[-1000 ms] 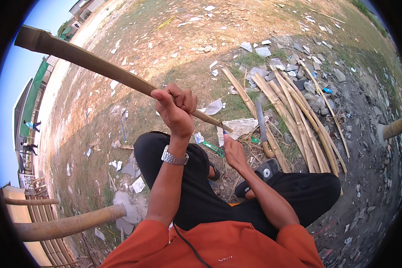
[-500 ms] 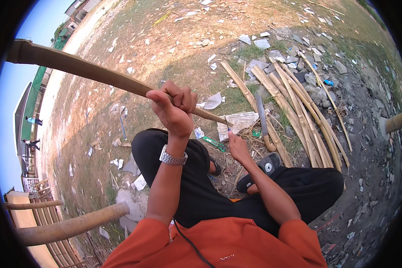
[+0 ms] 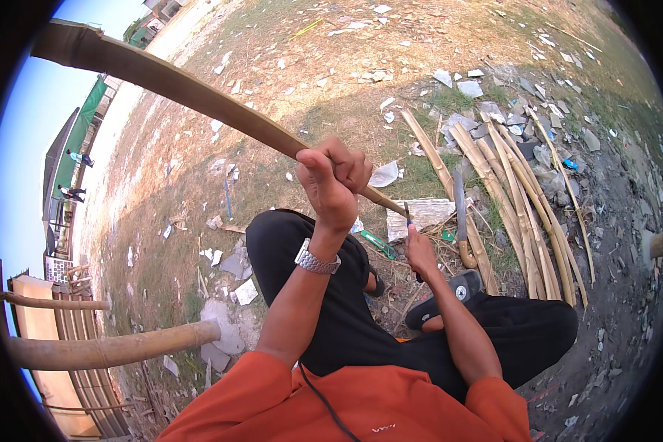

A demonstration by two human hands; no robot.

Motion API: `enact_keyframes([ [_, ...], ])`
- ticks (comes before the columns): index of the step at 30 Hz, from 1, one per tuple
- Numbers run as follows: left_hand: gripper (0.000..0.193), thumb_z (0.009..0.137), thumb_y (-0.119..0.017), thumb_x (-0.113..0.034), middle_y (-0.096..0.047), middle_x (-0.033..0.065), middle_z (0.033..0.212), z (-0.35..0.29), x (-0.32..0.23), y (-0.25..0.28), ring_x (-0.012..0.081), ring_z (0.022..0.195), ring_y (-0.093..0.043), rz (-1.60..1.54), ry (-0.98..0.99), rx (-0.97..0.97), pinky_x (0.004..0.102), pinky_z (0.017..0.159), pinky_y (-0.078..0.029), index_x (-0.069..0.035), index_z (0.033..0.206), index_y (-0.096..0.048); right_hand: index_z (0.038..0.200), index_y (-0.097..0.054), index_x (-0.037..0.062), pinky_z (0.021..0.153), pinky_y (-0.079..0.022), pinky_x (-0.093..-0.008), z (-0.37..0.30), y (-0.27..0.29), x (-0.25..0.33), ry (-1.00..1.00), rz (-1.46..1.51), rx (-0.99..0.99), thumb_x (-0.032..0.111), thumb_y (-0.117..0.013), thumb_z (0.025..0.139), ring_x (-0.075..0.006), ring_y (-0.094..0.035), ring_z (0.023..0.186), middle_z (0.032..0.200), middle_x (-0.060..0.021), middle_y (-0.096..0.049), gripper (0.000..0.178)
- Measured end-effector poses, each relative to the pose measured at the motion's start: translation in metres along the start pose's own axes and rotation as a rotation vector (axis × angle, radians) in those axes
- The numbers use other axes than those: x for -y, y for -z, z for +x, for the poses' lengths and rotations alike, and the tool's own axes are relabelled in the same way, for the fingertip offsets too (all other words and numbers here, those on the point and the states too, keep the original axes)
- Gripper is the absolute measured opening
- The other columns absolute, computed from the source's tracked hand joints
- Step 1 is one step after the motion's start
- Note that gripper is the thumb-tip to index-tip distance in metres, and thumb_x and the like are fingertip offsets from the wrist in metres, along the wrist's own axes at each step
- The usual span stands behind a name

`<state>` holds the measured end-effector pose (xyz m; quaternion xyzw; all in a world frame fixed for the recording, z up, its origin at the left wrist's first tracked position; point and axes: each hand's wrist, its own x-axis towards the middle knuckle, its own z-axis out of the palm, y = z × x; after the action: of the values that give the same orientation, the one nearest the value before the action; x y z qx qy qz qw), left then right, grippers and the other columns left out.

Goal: The person sits cross-legged on a small stool and uses a blue utility knife to shave and sharpen the end of a long bamboo stick. They rotate the stick frequently to work on different sides, creating a pointed tip.

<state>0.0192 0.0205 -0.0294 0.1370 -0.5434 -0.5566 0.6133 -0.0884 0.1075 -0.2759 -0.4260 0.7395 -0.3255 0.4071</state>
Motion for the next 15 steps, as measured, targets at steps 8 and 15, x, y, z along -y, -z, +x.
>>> enact_keyframes([
  [8, 0.060, 0.087, -0.034, -0.064, -0.016, -0.0068, 0.052, -0.001, 0.002, 0.002, 0.0045, 0.041, -0.017, -0.004, 0.016, -0.007, 0.0230, 0.039, -0.013, -0.011, 0.061, -0.026, 0.092, -0.062, -0.0072, 0.086, -0.038, -0.0519, -0.002, 0.007, 0.010, -0.043, -0.054, 0.092, 0.041, -0.024, 0.096, -0.0504, -0.052, 0.096, 0.095, -0.0345, -0.057, 0.062],
  [15, 0.063, 0.081, -0.028, -0.074, -0.014, -0.0057, 0.046, 0.002, -0.001, -0.001, 0.0070, 0.040, -0.007, 0.070, 0.080, -0.049, 0.0254, 0.038, -0.010, -0.014, 0.062, -0.024, 0.087, -0.061, -0.0075, 0.085, -0.038, -0.0517, 0.007, 0.001, -0.009, -0.120, -0.087, 0.067, 0.046, -0.026, 0.095, -0.0502, -0.052, 0.096, 0.092, -0.0349, -0.057, 0.065],
])
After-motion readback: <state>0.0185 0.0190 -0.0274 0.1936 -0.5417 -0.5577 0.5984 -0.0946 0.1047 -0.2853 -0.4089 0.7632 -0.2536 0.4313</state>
